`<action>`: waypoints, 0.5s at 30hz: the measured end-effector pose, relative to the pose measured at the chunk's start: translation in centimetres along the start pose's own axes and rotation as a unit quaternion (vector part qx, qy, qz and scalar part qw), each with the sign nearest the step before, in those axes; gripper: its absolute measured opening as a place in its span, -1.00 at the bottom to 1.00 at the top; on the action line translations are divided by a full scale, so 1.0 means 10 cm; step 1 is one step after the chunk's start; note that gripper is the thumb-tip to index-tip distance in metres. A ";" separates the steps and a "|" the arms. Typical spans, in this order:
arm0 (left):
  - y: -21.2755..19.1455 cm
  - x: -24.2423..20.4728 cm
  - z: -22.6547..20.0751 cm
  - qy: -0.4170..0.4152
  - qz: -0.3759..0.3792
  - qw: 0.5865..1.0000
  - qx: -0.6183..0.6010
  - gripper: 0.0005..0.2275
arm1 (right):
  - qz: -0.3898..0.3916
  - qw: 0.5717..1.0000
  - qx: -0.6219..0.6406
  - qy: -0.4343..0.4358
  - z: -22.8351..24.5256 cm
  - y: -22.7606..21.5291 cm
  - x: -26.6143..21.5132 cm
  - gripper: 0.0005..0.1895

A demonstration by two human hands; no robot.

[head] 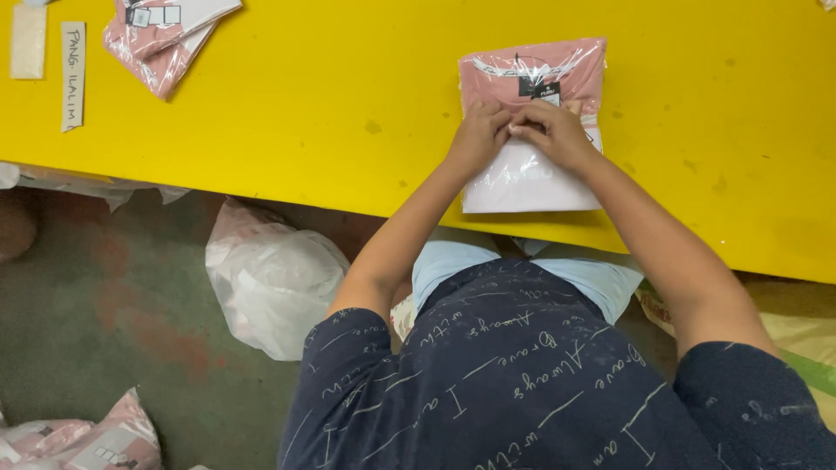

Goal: The person sits at a yellow table and packages folded pink and white shirts. They place each shirt into a clear plastic bag, smooth the packaging, and secure it with a striped paper tie. The person then stacks the finished packages on the table.

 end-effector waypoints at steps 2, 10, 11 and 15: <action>-0.11 -0.01 -0.05 -0.013 -0.012 0.999 -0.036 -0.90 | -0.067 0.996 -0.061 0.004 0.15 -0.06 -0.07 -0.90; 0.12 -0.04 0.21 -0.105 -0.038 0.981 -0.160 -0.78 | -0.162 0.987 0.019 0.013 0.40 -0.15 -0.25 -0.86; 0.12 -0.03 0.22 -0.140 -0.037 0.971 -0.189 -0.74 | -0.172 0.985 0.028 0.019 0.40 -0.14 -0.26 -0.84; 0.23 0.04 0.36 -0.191 -0.027 0.956 -0.220 -0.73 | -0.187 0.982 0.014 0.022 0.42 -0.17 -0.29 -0.90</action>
Point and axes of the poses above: each hand's wrist, its own x-axis towards the middle knuckle, its own y-axis out of the palm, z = x × y, the point moved 4 cm from there along x, towards the middle knuckle, and after that the axes turned 11 degrees about z, right-handed, at the moved point
